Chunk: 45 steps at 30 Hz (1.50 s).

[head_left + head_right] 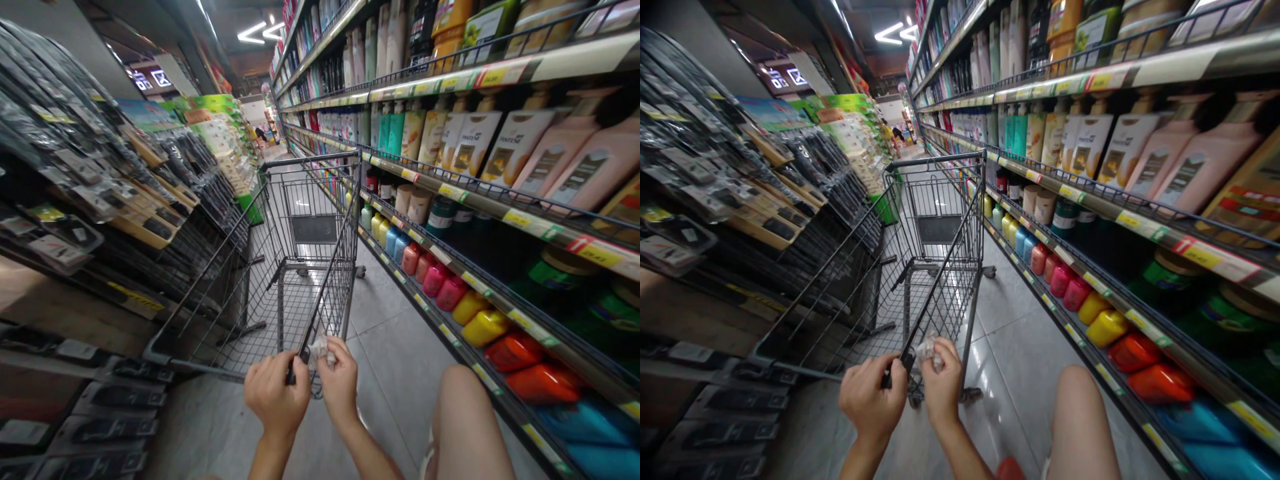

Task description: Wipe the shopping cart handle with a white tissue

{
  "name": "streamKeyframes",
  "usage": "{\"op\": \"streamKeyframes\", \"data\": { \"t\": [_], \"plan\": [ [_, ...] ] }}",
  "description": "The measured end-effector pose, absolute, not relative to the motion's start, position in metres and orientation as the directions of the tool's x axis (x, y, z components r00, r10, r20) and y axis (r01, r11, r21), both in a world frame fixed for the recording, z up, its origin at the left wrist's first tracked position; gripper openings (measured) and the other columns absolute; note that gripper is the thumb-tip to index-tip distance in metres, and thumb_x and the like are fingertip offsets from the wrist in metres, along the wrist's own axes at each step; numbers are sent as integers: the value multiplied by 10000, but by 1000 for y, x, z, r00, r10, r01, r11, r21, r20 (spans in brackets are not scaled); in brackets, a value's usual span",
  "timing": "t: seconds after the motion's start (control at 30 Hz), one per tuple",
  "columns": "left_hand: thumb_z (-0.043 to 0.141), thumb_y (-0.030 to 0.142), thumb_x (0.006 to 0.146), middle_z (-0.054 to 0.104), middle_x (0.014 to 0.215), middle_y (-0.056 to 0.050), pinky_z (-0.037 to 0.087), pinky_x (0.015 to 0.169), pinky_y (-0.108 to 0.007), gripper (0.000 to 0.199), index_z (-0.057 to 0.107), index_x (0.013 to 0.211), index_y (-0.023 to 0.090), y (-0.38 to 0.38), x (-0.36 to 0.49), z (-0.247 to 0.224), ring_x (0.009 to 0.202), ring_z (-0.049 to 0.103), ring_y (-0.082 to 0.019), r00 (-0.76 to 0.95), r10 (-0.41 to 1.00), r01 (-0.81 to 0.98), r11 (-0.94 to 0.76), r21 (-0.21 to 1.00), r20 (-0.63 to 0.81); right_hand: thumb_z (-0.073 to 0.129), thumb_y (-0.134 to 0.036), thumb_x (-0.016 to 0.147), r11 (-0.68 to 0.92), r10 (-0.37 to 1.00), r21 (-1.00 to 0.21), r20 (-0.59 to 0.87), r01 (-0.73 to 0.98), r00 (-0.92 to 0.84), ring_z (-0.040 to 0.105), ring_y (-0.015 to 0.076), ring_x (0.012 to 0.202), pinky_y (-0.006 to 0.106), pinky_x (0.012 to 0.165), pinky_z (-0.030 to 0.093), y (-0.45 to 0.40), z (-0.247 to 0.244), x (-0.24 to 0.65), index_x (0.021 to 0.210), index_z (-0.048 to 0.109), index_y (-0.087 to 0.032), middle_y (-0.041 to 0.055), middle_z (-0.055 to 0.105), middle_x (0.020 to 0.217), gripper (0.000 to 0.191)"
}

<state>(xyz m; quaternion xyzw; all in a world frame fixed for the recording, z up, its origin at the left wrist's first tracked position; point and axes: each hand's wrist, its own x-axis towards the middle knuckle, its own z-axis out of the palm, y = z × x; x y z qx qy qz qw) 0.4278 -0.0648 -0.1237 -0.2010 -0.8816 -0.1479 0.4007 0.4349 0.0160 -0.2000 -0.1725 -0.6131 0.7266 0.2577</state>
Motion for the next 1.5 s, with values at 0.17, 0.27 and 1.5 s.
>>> {"op": "streamKeyframes", "data": {
  "t": [0.17, 0.27, 1.5],
  "plan": [
    [522, 176, 813, 570, 546, 19, 343, 580, -286, 117, 609, 738, 196, -66, 429, -123, 517, 500, -132, -612, 232, 472, 874, 115, 756, 539, -55, 686, -150, 491, -975, 72, -166, -868, 635, 183, 917, 277, 832, 498, 12, -205, 459, 835, 733, -183, 77, 685, 954, 277],
    [526, 179, 816, 578, 555, 18, 353, 589, -283, 113, 616, 749, 197, -68, 430, -123, 525, 514, -128, -639, 233, 467, 875, 129, 733, 512, -44, 673, -108, 505, -981, 88, -164, -859, 632, 174, 883, 262, 792, 500, 17, -211, 455, 828, 731, -189, 60, 668, 911, 305],
    [539, 180, 799, 543, 532, 24, 353, 598, -288, 92, 626, 771, 191, -68, 429, -124, 513, 496, -135, -612, 272, 465, 883, 60, 742, 593, -118, 670, -138, 626, -980, 26, -143, -779, 635, 183, 878, 262, 742, 499, 22, -214, 439, 724, 691, -188, 58, 679, 898, 131]
  ]
}}
